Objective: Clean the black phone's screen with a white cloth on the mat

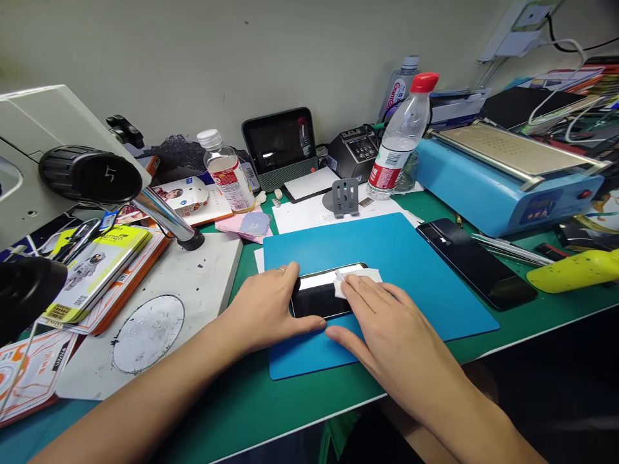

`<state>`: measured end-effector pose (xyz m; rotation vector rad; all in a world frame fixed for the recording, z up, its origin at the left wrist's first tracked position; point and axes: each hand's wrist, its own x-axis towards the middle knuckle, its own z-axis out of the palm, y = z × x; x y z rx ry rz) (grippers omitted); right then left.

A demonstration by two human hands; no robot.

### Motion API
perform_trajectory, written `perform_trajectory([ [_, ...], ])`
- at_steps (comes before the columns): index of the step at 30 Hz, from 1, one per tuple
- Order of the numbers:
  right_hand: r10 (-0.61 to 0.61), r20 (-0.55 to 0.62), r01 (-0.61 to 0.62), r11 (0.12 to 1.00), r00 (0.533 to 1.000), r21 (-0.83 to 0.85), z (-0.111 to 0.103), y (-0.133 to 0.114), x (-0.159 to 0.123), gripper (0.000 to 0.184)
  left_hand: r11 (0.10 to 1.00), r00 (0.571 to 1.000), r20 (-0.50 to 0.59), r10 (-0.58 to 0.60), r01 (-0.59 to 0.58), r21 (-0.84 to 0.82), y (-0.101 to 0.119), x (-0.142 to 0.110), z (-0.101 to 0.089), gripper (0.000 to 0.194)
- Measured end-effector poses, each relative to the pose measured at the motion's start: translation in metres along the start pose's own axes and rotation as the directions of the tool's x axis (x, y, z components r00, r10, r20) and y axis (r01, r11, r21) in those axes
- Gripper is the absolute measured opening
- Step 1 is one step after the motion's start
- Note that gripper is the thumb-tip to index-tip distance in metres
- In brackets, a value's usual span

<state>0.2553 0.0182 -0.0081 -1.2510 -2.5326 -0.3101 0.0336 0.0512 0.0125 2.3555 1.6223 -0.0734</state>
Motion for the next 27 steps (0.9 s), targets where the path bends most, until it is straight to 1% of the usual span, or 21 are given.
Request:
perform_trajectory([
  [3, -0.004, -0.007, 0.004, 1.0, 1.0, 0.019, 0.001, -0.002, -0.004, 0.059, 1.0, 1.0, -0.004, -0.003, 0.003, 0.013, 0.0, 0.0, 0.0, 0.058],
  [7, 0.006, 0.044, -0.01, 0.995, 0.999, 0.095, 0.003, -0.002, 0.011, 0.059, 1.0, 1.0, 0.006, -0.006, 0.005, 0.024, -0.001, -0.001, 0.001, 0.061],
  [10, 0.011, 0.075, -0.021, 0.991, 0.997, 0.129, 0.005, -0.001, 0.019, 0.056, 1.0, 1.0, 0.004, 0.003, -0.003, 0.02, -0.001, -0.001, 0.001, 0.062],
  [12, 0.007, 0.059, -0.014, 0.993, 0.998, 0.119, 0.006, -0.001, 0.015, 0.054, 1.0, 1.0, -0.004, 0.01, -0.01, 0.021, -0.001, 0.0, 0.001, 0.061],
  [15, -0.008, 0.012, 0.007, 0.996, 1.0, 0.089, 0.006, -0.002, 0.0, 0.057, 1.0, 1.0, -0.01, 0.009, -0.009, 0.02, -0.002, 0.0, 0.001, 0.06],
  [17, -0.01, 0.0, 0.01, 0.996, 1.0, 0.084, 0.007, -0.003, -0.005, 0.059, 1.0, 1.0, -0.011, 0.005, -0.005, 0.016, -0.002, 0.001, 0.001, 0.059],
  [19, -0.005, 0.012, 0.003, 0.995, 1.0, 0.095, 0.006, -0.005, -0.002, 0.058, 1.0, 1.0, -0.007, 0.0, 0.0, 0.017, -0.002, 0.001, 0.002, 0.059],
  [22, 0.006, 0.057, -0.013, 0.993, 0.998, 0.12, 0.005, -0.008, 0.012, 0.058, 1.0, 1.0, 0.005, 0.0, 0.0, 0.016, -0.002, 0.0, 0.002, 0.063],
  [24, 0.02, 0.078, -0.03, 0.991, 0.997, 0.129, 0.005, -0.012, 0.017, 0.061, 1.0, 1.0, 0.015, -0.005, 0.004, 0.016, -0.001, 0.0, 0.001, 0.064],
  [27, 0.032, 0.059, -0.04, 0.989, 0.998, 0.14, 0.004, -0.021, 0.012, 0.073, 1.0, 1.0, 0.011, -0.014, 0.014, 0.021, 0.001, 0.0, 0.001, 0.058],
])
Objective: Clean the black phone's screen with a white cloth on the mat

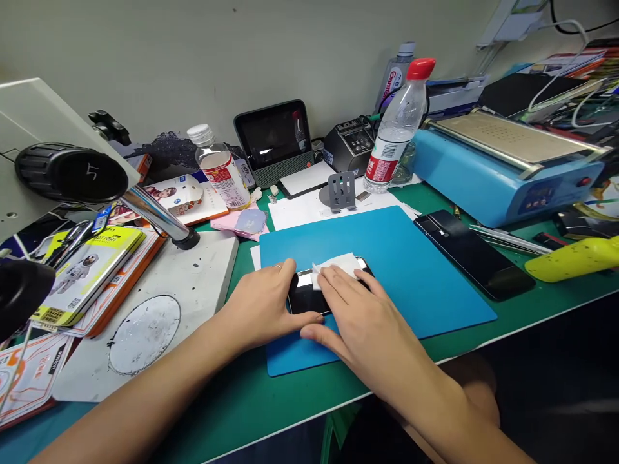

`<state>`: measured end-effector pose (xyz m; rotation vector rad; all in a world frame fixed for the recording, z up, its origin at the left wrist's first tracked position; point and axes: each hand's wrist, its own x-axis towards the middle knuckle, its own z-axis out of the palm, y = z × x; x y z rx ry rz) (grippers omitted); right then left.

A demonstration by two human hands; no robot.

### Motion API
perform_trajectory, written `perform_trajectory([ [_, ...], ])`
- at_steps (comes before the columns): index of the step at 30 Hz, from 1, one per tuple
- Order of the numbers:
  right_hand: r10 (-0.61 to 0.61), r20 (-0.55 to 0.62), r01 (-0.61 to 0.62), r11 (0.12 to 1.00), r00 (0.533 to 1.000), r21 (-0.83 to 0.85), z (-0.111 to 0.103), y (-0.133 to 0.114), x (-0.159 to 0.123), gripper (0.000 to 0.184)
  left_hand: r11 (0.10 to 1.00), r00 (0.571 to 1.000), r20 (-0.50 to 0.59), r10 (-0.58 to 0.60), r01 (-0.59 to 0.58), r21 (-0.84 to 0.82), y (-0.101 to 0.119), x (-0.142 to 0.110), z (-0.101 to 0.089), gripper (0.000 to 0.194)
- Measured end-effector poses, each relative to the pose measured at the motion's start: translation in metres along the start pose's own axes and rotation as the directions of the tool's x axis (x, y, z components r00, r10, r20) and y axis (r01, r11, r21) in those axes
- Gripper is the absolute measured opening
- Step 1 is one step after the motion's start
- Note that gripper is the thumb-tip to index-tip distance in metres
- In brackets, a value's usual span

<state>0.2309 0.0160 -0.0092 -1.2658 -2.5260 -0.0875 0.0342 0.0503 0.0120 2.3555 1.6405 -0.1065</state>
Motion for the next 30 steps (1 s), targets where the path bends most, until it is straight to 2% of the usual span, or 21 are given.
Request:
perform_trajectory([
  [4, -0.005, -0.019, 0.005, 0.999, 1.0, 0.034, 0.004, -0.015, -0.014, 0.086, 1.0, 0.999, -0.031, 0.011, -0.011, 0.003, 0.002, -0.001, 0.0, 0.053],
  [11, 0.0, 0.05, -0.006, 0.992, 0.999, 0.123, 0.01, -0.024, -0.007, 0.086, 1.0, 0.999, -0.041, -0.015, 0.015, -0.009, 0.003, -0.003, 0.002, 0.044],
  [17, 0.017, 0.025, -0.018, 0.999, 1.0, 0.043, 0.001, -0.005, -0.029, 0.082, 1.0, 1.0, -0.023, 0.006, -0.007, -0.012, 0.0, -0.001, 0.004, 0.057],
  [23, -0.021, -0.023, 0.019, 0.996, 1.0, -0.089, -0.012, 0.02, -0.05, 0.072, 1.0, 1.0, -0.001, -0.002, 0.002, -0.021, -0.002, -0.002, 0.002, 0.058],
  [27, 0.0, 0.007, 0.0, 0.995, 1.0, -0.096, -0.012, 0.03, -0.052, 0.068, 1.0, 1.0, 0.003, -0.002, 0.002, -0.017, -0.001, -0.001, 0.001, 0.056],
  [30, 0.061, 0.03, -0.058, 0.995, 0.998, -0.079, -0.008, 0.032, -0.043, 0.076, 1.0, 1.0, 0.005, -0.013, 0.013, -0.019, 0.001, -0.001, 0.002, 0.056],
])
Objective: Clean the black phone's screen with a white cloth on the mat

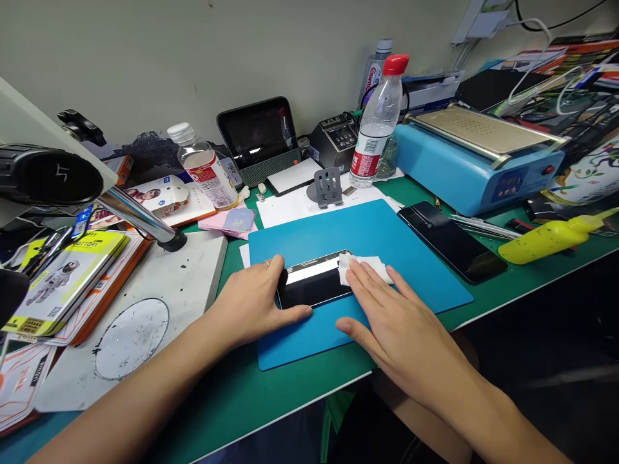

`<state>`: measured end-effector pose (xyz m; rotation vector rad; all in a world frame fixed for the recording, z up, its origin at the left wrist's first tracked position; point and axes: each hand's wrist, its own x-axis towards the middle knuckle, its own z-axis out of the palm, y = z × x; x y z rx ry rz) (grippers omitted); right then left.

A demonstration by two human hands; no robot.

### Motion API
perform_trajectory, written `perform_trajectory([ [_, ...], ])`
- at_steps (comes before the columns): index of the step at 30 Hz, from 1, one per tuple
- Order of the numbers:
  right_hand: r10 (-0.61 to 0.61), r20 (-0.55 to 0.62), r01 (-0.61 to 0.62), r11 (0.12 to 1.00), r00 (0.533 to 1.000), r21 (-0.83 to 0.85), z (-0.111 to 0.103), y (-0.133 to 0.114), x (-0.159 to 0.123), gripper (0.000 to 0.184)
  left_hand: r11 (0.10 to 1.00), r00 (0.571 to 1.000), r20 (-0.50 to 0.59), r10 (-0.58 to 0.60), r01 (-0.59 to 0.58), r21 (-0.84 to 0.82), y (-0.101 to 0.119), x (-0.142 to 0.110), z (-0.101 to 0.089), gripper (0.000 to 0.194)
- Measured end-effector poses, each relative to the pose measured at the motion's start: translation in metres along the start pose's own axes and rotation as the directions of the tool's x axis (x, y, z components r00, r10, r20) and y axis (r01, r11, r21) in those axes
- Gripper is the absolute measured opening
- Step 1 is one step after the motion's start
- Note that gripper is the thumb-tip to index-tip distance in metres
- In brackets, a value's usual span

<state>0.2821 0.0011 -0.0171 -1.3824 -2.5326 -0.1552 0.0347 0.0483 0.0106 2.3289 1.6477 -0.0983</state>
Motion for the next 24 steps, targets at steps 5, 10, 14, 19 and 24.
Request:
perform_trajectory([
  [5, 0.092, 0.113, -0.1, 0.993, 0.989, 0.061, 0.007, -0.014, 0.029, 0.1, 0.999, 1.0, -0.013, -0.004, 0.004, -0.034, -0.002, 0.001, 0.0, 0.058],
  [10, 0.024, 0.168, -0.057, 0.978, 0.986, 0.2, 0.012, -0.034, 0.049, 0.109, 0.942, 0.995, 0.021, -0.093, 0.095, -0.322, -0.008, 0.004, -0.01, 0.031],
  [14, -0.067, 0.137, 0.026, 0.96, 0.988, 0.278, 0.016, -0.052, 0.054, 0.109, 0.885, 0.985, -0.027, -0.173, 0.144, -0.442, -0.01, 0.006, -0.011, 0.027],
  [19, -0.155, 0.126, 0.112, 0.948, 0.98, 0.297, 0.014, -0.071, 0.05, 0.112, 0.874, 0.983, -0.086, -0.165, 0.105, -0.474, -0.012, 0.005, -0.006, 0.025],
  [24, -0.255, 0.059, 0.23, 0.935, 0.965, 0.271, 0.009, -0.067, 0.034, 0.098, 0.893, 0.983, -0.128, -0.133, 0.063, -0.445, -0.015, 0.005, -0.005, 0.02],
])
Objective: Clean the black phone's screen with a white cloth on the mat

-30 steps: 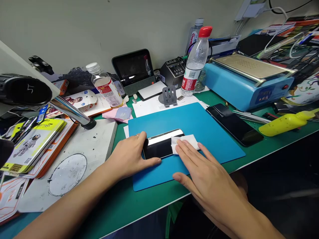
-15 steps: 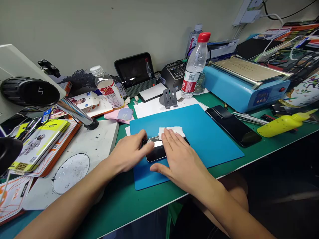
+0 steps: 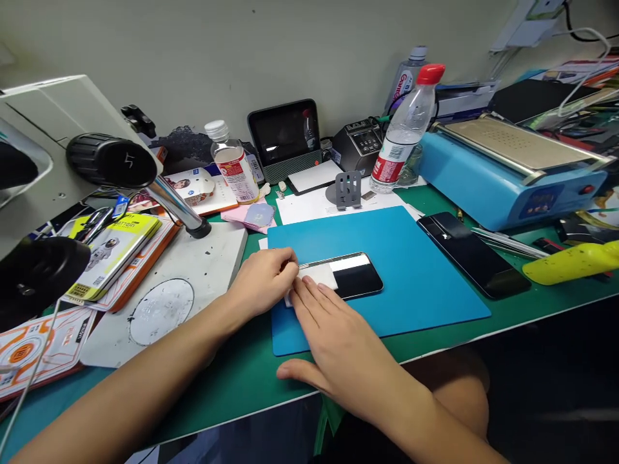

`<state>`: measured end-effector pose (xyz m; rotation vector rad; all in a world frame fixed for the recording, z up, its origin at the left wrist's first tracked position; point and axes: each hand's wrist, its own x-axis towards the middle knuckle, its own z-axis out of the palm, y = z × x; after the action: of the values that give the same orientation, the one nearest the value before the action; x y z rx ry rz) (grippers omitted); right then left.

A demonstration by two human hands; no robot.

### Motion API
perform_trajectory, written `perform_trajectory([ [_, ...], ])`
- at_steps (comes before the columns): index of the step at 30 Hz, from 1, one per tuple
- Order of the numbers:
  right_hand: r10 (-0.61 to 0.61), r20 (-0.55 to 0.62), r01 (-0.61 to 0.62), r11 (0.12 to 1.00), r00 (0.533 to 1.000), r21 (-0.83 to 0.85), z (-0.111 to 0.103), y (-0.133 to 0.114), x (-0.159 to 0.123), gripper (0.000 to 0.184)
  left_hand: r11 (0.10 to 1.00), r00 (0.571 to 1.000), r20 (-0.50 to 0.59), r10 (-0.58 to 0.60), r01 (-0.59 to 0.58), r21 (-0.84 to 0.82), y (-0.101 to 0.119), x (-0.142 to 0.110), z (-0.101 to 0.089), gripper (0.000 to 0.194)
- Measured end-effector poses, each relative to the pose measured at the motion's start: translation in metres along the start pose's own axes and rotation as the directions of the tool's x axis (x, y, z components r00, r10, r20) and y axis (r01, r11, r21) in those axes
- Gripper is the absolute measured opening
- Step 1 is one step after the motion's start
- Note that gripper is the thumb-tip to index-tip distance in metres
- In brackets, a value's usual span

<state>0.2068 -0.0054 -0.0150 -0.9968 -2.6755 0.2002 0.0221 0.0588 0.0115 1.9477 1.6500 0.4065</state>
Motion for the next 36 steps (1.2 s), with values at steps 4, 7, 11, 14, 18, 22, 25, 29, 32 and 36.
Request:
perform_trajectory([
  [4, -0.054, -0.027, 0.052, 0.996, 0.998, -0.07, -0.009, 0.016, -0.024, 0.077, 1.0, 0.996, -0.079, 0.027, -0.028, -0.012, -0.003, 0.001, 0.0, 0.014],
  [7, -0.041, -0.024, 0.038, 0.992, 0.999, -0.12, -0.019, 0.034, -0.043, 0.069, 0.991, 0.974, -0.21, 0.087, -0.106, -0.077, -0.004, 0.0, -0.001, 0.016],
  [11, 0.01, -0.041, -0.017, 0.986, 0.999, -0.167, -0.029, 0.057, -0.061, 0.064, 0.967, 0.95, -0.289, 0.116, -0.174, -0.186, -0.002, -0.003, -0.004, 0.02],
  [14, 0.059, -0.069, -0.073, 0.973, 0.996, -0.217, -0.028, 0.064, -0.059, 0.067, 0.956, 0.944, -0.307, 0.12, -0.193, -0.219, 0.0, -0.005, -0.005, 0.021],
  [18, 0.137, -0.083, -0.155, 0.946, 0.987, -0.286, -0.015, 0.051, -0.033, 0.09, 0.953, 0.943, -0.308, 0.124, -0.2, -0.229, 0.002, -0.006, -0.006, 0.021],
  [22, 0.231, -0.056, -0.238, 0.945, 0.971, -0.225, -0.003, 0.028, 0.002, 0.109, 0.956, 0.948, -0.294, 0.125, -0.194, -0.22, 0.003, -0.006, -0.006, 0.023],
  [25, 0.215, -0.008, -0.215, 0.97, 0.977, -0.117, -0.001, 0.011, 0.022, 0.113, 0.957, 0.948, -0.285, 0.139, -0.203, -0.207, 0.002, -0.005, -0.005, 0.023],
  [29, 0.158, 0.029, -0.157, 0.987, 0.987, -0.025, -0.002, -0.008, 0.024, 0.107, 0.957, 0.946, -0.284, 0.154, -0.214, -0.195, 0.001, -0.004, -0.004, 0.024],
  [32, 0.108, 0.029, -0.109, 0.994, 0.994, 0.002, -0.005, -0.013, 0.009, 0.101, 0.962, 0.95, -0.269, 0.161, -0.212, -0.172, 0.001, -0.005, -0.004, 0.024],
  [36, 0.061, -0.01, -0.061, 0.998, 0.998, -0.021, -0.015, -0.002, -0.021, 0.082, 0.966, 0.954, -0.253, 0.162, -0.206, -0.156, 0.002, -0.006, -0.005, 0.025],
])
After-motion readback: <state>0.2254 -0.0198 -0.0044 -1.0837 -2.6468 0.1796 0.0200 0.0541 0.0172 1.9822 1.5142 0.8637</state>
